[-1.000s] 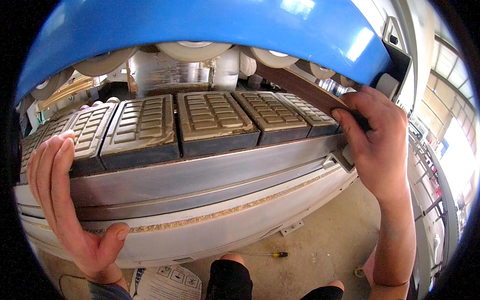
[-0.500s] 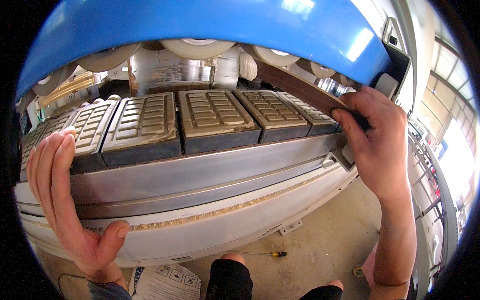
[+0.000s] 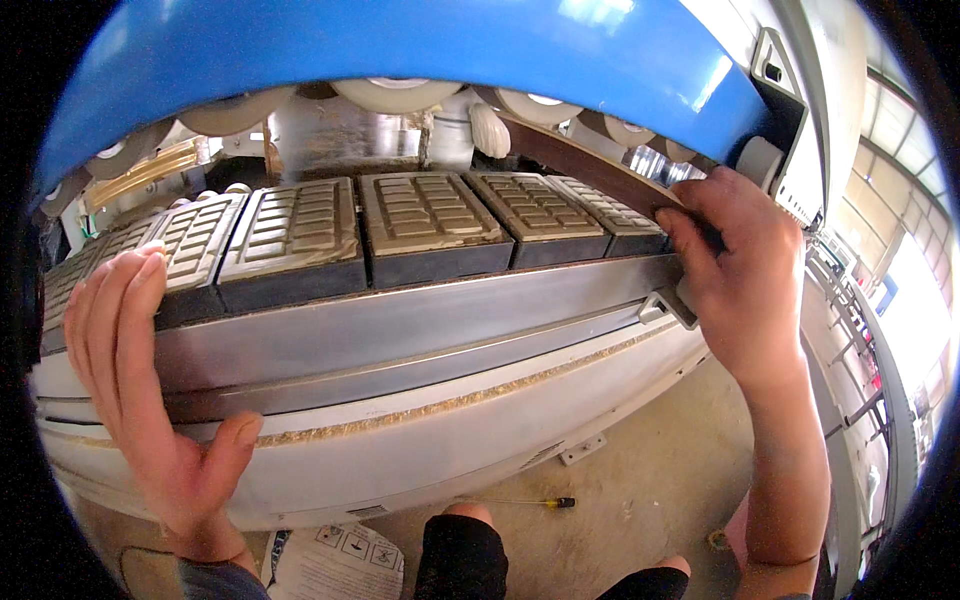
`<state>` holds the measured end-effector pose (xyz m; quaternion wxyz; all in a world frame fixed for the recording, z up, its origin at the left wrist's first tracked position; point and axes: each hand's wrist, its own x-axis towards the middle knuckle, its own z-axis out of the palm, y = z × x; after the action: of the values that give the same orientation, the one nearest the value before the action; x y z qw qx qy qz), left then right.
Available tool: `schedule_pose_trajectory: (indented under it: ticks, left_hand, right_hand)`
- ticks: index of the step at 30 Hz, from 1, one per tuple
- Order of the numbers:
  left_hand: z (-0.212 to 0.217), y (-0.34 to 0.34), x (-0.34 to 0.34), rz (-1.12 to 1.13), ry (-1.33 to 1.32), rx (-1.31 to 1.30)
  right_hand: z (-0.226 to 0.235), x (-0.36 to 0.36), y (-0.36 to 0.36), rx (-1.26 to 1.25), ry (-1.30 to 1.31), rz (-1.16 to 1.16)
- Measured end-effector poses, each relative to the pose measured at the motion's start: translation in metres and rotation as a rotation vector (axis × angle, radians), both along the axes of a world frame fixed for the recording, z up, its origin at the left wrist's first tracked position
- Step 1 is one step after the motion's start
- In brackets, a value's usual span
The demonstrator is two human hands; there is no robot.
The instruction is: The person operates a computer interface for a large industrial machine, then walks to the side of the machine and uses a small scraper and a tool to remove debris from a conveyor track.
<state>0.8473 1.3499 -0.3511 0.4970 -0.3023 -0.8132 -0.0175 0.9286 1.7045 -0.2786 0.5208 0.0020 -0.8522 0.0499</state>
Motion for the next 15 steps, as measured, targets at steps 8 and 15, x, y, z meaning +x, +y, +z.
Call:
schedule_pose_trajectory:
  ticks: [8, 15]
  left_hand:
    - [-0.009, 0.015, -0.012, -0.079, 0.038, 0.079]
    - [-0.008, 0.015, -0.010, -0.140, 0.051, 0.135]
  right_hand:
    - [-0.011, 0.030, 0.014, -0.013, 0.005, -0.014]
    - [-0.016, 0.104, 0.012, -0.078, 0.041, 0.013]
